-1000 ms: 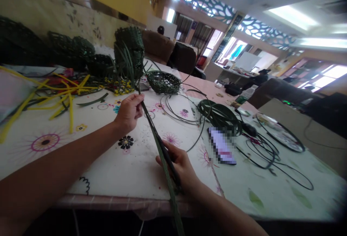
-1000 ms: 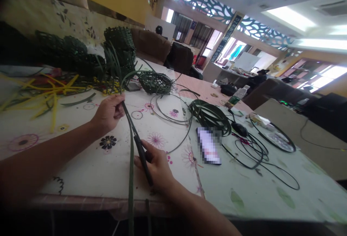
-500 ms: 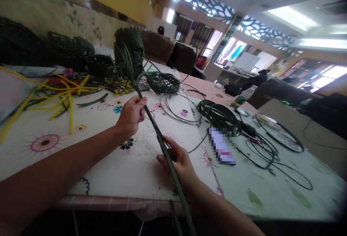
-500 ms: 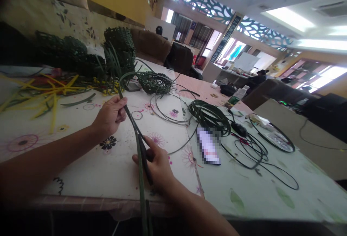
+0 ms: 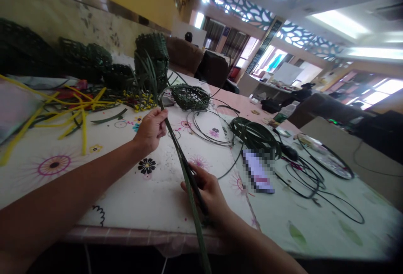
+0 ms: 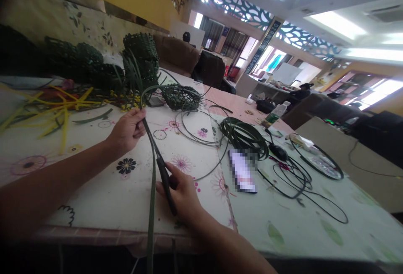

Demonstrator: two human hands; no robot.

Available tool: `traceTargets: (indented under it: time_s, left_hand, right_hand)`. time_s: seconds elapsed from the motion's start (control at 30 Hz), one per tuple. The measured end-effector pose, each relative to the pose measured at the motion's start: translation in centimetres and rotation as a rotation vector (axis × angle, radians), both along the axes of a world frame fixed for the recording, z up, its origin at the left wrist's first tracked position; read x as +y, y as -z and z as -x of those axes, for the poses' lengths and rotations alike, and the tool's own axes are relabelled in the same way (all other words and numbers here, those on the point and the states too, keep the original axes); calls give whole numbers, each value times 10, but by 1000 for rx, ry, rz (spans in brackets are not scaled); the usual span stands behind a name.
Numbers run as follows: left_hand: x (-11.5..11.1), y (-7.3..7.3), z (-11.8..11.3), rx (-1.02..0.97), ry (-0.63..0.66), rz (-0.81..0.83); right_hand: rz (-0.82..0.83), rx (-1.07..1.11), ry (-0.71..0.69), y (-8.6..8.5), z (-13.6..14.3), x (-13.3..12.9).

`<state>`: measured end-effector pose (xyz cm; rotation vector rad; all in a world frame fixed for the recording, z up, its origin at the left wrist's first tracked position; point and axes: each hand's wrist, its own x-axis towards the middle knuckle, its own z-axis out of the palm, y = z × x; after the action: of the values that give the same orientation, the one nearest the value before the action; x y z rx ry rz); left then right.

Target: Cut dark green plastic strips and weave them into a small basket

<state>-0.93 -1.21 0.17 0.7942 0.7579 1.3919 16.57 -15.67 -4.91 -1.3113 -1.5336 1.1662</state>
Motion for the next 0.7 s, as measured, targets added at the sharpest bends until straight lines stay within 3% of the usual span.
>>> traceTargets:
  time_s: [0.3,0.5,0.7]
  left_hand:
    - [-17,2,-11,23,9,-7]
    - [-12,5,-7,29,0,2]
    - [-1,-3,0,19,-28,-9]
  right_hand:
    - [13,36,27,-9,4,-4]
    - [-59,34,-17,-6,2,-3]
    - [-52,-10,-13,3,0,-2]
